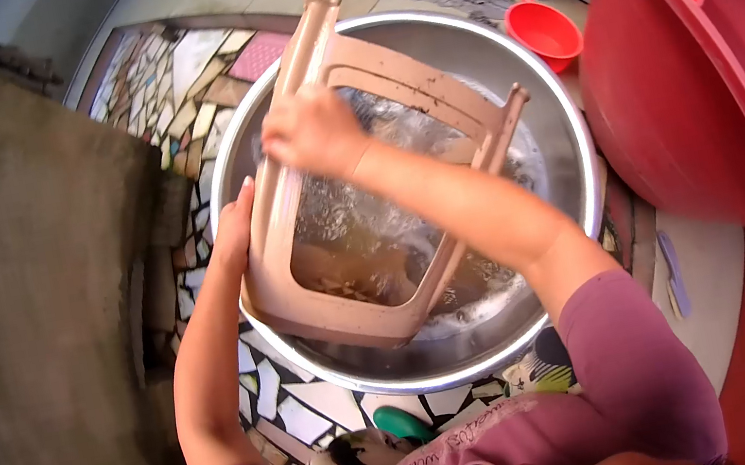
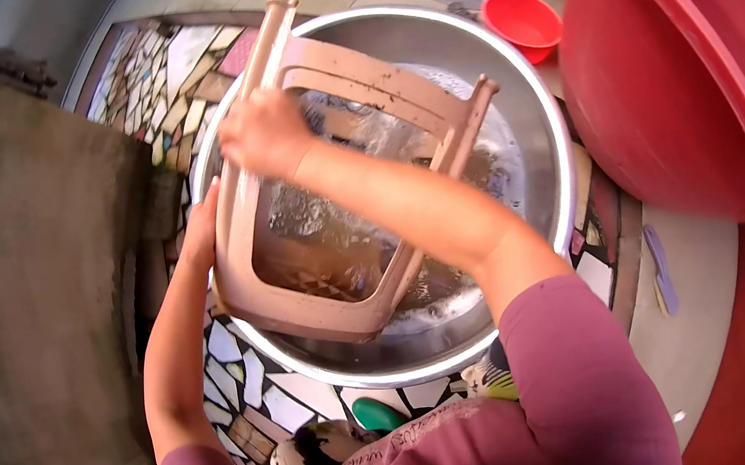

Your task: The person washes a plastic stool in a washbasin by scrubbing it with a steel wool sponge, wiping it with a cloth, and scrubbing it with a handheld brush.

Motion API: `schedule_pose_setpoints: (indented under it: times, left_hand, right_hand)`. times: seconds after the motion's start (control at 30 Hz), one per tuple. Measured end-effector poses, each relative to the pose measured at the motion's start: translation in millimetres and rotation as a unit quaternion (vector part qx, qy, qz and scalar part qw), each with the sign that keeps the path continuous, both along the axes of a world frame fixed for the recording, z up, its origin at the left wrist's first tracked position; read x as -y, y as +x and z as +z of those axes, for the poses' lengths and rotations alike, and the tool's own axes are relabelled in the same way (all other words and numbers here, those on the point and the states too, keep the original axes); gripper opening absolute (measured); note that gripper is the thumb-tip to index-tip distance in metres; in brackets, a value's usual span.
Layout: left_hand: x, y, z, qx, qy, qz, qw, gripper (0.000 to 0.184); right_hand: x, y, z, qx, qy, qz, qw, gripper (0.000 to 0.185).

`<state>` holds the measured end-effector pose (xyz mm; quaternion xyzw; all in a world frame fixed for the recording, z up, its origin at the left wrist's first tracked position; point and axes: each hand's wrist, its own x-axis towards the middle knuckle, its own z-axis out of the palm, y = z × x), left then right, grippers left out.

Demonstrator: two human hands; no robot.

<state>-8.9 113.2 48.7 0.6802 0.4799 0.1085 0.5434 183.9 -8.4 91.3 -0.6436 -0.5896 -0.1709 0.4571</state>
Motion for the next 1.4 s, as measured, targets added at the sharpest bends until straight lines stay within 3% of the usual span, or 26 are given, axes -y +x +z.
schedule_pose_setpoints:
  times: [0.03, 0.07, 0.1, 0.17, 0.23, 0.27, 0.3, 0.33, 0.37, 0.4, 0.43, 0.47, 0.53, 0.63, 0.7, 0.77, 0.9, 0.97, 1.1, 1.17, 1.2, 1.3, 1.4]
  left_hand:
    - [-13.5, -11.0, -16.9, 0.065, -0.020, 0.007, 0.998, 0.066]
    - [-22.2, -15.3, -19.9, 0.034, 0.022, -0.025, 0.999, 0.066]
    - [-25.9, -15.0, -23.1, 0.027, 0.048, -0.041, 0.998, 0.067]
    - [-33.3, -14.0, -29.6, 0.013, 0.102, -0.068, 0.992, 0.067]
    - [-59.6, -14.6, -60.9, 0.023, 0.107, -0.083, 0.990, 0.072]
    - [-72.6, -16.2, -75.2, 0.008, 0.102, -0.090, 0.991, 0.074]
    - [-85.7, -18.1, -88.6, -0.042, 0.083, -0.096, 0.991, 0.076]
    - [-77.0, -14.1, -92.4, -0.009, 0.001, -0.053, 0.999, 0.079]
    - [-66.2, -10.8, -89.1, -0.006, -0.006, -0.036, 0.999, 0.081]
    - [-77.1, -12.9, -106.5, 0.003, -0.010, -0.080, 0.997, 0.082]
    - [-80.0, -17.1, -110.0, 0.012, -0.011, -0.121, 0.993, 0.082]
    - [-80.1, -22.2, -118.2, 0.025, -0.021, -0.106, 0.994, 0.082]
    - [-57.1, -27.6, -94.3, 0.118, -0.194, -0.070, 0.971, 0.067]
    - [-47.4, -54.1, -106.9, 0.146, -0.193, -0.138, 0.960, 0.079]
    - [-23.1, -59.4, -87.3, 0.163, -0.190, -0.078, 0.965, 0.075]
    - [-27.4, -50.5, -116.7, 0.177, -0.154, -0.058, 0.970, 0.076]
    - [-36.7, -52.5, -114.9, 0.188, -0.168, -0.055, 0.966, 0.078]
    - [-39.5, -44.5, -121.4, 0.162, -0.103, -0.077, 0.978, 0.081]
    - [-35.4, -36.7, -130.0, 0.147, -0.100, -0.102, 0.979, 0.086]
    - [-30.3, -42.6, -112.8, 0.197, -0.138, -0.078, 0.968, 0.088]
    - [-36.6, -34.3, -129.3, 0.171, -0.095, -0.089, 0.977, 0.086]
    - [-34.3, -39.4, -122.9, 0.161, -0.064, -0.104, 0.979, 0.084]
    - [-24.9, -33.9, -121.7, 0.194, -0.108, -0.093, 0.971, 0.086]
  right_hand:
    - [-3.3, -33.8, -5.2, 0.023, -0.015, 0.024, 0.999, 0.008]
    - [-9.6, -66.9, -23.2, 0.047, -0.026, 0.073, 0.996, 0.007]
    - [-8.6, -98.1, -39.6, 0.113, 0.048, 0.070, 0.990, 0.007]
    - [-6.6, -121.6, -51.2, 0.121, 0.008, 0.150, 0.981, 0.007]
    - [-37.5, -101.7, -61.5, 0.191, 0.023, 0.001, 0.981, 0.007]
    - [-47.7, -73.2, -50.0, 0.146, -0.042, 0.015, 0.988, 0.006]
    - [-50.8, -52.1, -40.7, 0.104, -0.107, 0.030, 0.988, 0.007]
    - [-49.5, -60.2, -49.6, 0.111, -0.121, 0.043, 0.985, 0.007]
    - [-47.5, -67.6, -55.3, 0.134, -0.118, 0.045, 0.983, 0.007]
    - [-46.3, -77.8, -60.2, 0.160, -0.114, 0.045, 0.979, 0.009]
    - [-39.7, -97.5, -65.1, 0.175, -0.077, 0.113, 0.975, 0.011]
    - [-38.4, -109.8, -70.3, 0.177, -0.126, 0.130, 0.967, 0.011]
    - [-39.5, -122.5, -70.4, 0.160, -0.209, 0.160, 0.951, 0.010]
    - [-36.1, -106.8, -51.2, 0.153, -0.265, 0.195, 0.932, 0.009]
    - [1.4, -105.4, -25.9, 0.163, -0.275, 0.213, 0.923, 0.012]
    - [56.1, -112.5, -5.6, 0.169, -0.292, 0.227, 0.914, 0.013]
    - [160.9, -123.0, -31.3, 0.214, -0.364, 0.296, 0.857, 0.014]
    - [153.1, -122.1, -41.5, 0.218, -0.341, 0.283, 0.870, 0.014]
    - [47.0, -157.8, -57.3, 0.158, -0.296, 0.192, 0.922, 0.016]
    - [50.7, -160.6, -51.0, 0.147, -0.305, 0.190, 0.922, 0.016]
    - [53.7, -159.7, -49.6, 0.129, -0.314, 0.192, 0.921, 0.016]
    - [156.1, -142.4, -42.9, 0.134, -0.387, 0.188, 0.893, 0.020]
    - [149.3, -139.8, -51.0, 0.100, -0.358, 0.136, 0.918, 0.015]
